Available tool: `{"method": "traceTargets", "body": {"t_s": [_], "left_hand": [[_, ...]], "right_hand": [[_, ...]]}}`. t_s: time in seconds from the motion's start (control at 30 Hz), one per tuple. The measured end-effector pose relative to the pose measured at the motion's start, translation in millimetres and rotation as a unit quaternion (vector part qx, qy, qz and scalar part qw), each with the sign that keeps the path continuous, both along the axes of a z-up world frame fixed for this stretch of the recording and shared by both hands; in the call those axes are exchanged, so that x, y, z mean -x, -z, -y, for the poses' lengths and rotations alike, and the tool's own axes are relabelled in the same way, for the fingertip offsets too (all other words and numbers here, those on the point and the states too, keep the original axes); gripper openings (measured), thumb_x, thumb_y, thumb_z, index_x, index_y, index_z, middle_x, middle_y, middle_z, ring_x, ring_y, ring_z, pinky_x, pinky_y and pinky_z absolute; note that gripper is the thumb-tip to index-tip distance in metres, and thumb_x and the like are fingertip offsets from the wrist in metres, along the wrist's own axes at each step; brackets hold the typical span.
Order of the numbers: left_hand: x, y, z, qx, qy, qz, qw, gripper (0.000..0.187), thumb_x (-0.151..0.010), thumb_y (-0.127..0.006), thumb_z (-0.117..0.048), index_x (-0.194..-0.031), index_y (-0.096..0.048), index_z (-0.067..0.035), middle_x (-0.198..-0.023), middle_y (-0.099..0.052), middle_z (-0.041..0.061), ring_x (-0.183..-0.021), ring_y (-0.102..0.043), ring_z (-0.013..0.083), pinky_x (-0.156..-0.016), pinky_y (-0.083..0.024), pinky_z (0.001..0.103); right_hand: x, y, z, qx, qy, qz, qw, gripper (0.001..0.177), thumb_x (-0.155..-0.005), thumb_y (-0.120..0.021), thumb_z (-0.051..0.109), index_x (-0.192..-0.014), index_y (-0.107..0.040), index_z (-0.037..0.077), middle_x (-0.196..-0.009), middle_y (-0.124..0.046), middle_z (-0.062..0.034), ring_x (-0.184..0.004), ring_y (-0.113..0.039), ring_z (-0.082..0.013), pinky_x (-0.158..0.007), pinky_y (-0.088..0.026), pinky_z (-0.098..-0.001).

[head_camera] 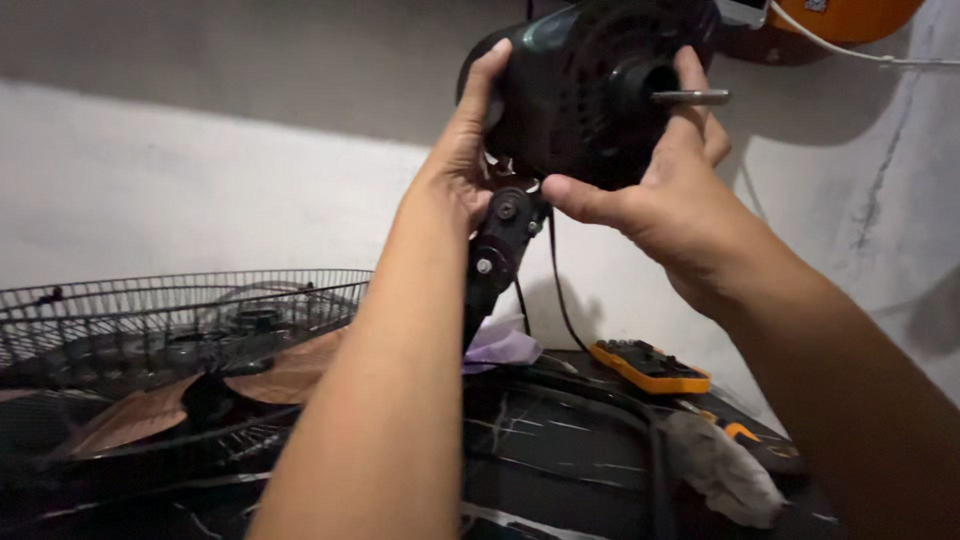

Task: The person reassembles an electric fan by aligning and securing the motor housing halves, then tightening the screws with a screwdriver. The fan blades and cage remain disassembled on the table.

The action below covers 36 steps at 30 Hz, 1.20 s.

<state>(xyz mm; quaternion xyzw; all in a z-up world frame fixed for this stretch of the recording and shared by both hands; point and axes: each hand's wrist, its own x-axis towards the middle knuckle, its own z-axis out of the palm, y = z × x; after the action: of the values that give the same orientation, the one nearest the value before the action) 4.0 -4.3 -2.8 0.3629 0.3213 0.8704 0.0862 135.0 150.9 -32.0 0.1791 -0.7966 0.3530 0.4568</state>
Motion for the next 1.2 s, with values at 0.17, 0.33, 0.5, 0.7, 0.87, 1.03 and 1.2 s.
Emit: {"method": "traceTargets", "body": {"t_s": [0.17, 0.33, 0.5, 0.7, 0.87, 1.03, 1.2], "left_hand": [[0, -4, 1, 0.029, 0.022, -0.011, 0.999, 0.123, -0.046, -0.091, -0.066, -0.137, -0.055, 0.008, -0.126, -0.063, 0.026, -0.108, -0.07, 0.0372, -0.081, -0.068, 0.049], [-4, -8, -1, 0.036, -0.064, -0.01, 0.997, 0.124, -0.045, -0.088, -0.07, -0.137, -0.052, 0.005, -0.129, -0.059, 0.026, -0.116, -0.067, 0.0397, -0.083, -0.066, 0.051], [-6, -18, 3, 0.048, -0.042, -0.039, 0.997, 0.124, -0.039, -0.085, -0.078, -0.131, -0.061, 0.002, -0.127, -0.066, 0.026, -0.113, -0.069, 0.0402, -0.082, -0.068, 0.055], [-6, -21, 1, 0.027, 0.007, -0.024, 0.999, 0.107, -0.042, -0.091, -0.068, -0.124, -0.068, -0.004, -0.123, -0.071, 0.019, -0.109, -0.072, 0.036, -0.088, -0.065, 0.056], [-3, -24, -3, 0.025, -0.048, -0.001, 0.999, 0.098, -0.044, -0.086, -0.064, -0.12, -0.07, -0.004, -0.117, -0.073, 0.02, -0.105, -0.074, 0.0359, -0.083, -0.066, 0.056], [1, -25, -7, 0.003, -0.029, 0.002, 1.0, 0.1, -0.043, -0.089, -0.065, -0.118, -0.069, -0.002, -0.116, -0.073, 0.023, -0.099, -0.076, 0.0376, -0.078, -0.068, 0.057], [6, -24, -8, 0.024, -0.095, 0.007, 0.995, 0.102, -0.046, -0.082, -0.069, -0.121, -0.07, -0.001, -0.117, -0.073, 0.024, -0.099, -0.075, 0.0361, -0.075, -0.068, 0.052]], "right_hand": [[9, 5, -3, -0.001, 0.036, -0.085, 0.996, 0.143, -0.065, -0.102, 0.033, -0.164, 0.0, 0.016, -0.157, -0.015, -0.0194, -0.152, -0.02, -0.0356, -0.121, -0.031, -0.0453], [15, 19, -5, -0.058, 0.09, -0.195, 0.975, 0.133, -0.073, -0.101, 0.037, -0.162, -0.005, 0.014, -0.156, -0.021, -0.0228, -0.15, -0.024, -0.0397, -0.125, -0.029, -0.0517], [17, 12, -23, -0.176, 0.124, -0.281, 0.935, 0.144, -0.073, -0.101, 0.051, -0.165, 0.002, 0.012, -0.163, -0.011, -0.0262, -0.158, -0.014, -0.0432, -0.137, -0.023, -0.0552], [20, -5, -34, -0.221, 0.119, -0.263, 0.932, 0.148, -0.067, -0.097, 0.064, -0.165, 0.003, 0.014, -0.164, -0.005, -0.026, -0.159, -0.01, -0.0446, -0.139, -0.025, -0.0575], [20, -11, -38, -0.241, 0.139, -0.241, 0.93, 0.149, -0.066, -0.095, 0.067, -0.166, 0.002, 0.014, -0.165, 0.002, -0.0288, -0.163, 0.0, -0.0511, -0.133, -0.021, -0.0626], [23, -18, -40, -0.25, 0.143, -0.233, 0.929, 0.151, -0.061, -0.095, 0.07, -0.169, -0.003, 0.018, -0.17, 0.004, -0.0277, -0.16, -0.001, -0.0502, -0.132, -0.022, -0.0644], [30, -14, -46, -0.243, 0.137, -0.228, 0.933, 0.145, -0.064, -0.094, 0.07, -0.166, -0.005, 0.018, -0.168, 0.001, -0.0258, -0.162, -0.004, -0.0501, -0.133, -0.021, -0.0645]]}}
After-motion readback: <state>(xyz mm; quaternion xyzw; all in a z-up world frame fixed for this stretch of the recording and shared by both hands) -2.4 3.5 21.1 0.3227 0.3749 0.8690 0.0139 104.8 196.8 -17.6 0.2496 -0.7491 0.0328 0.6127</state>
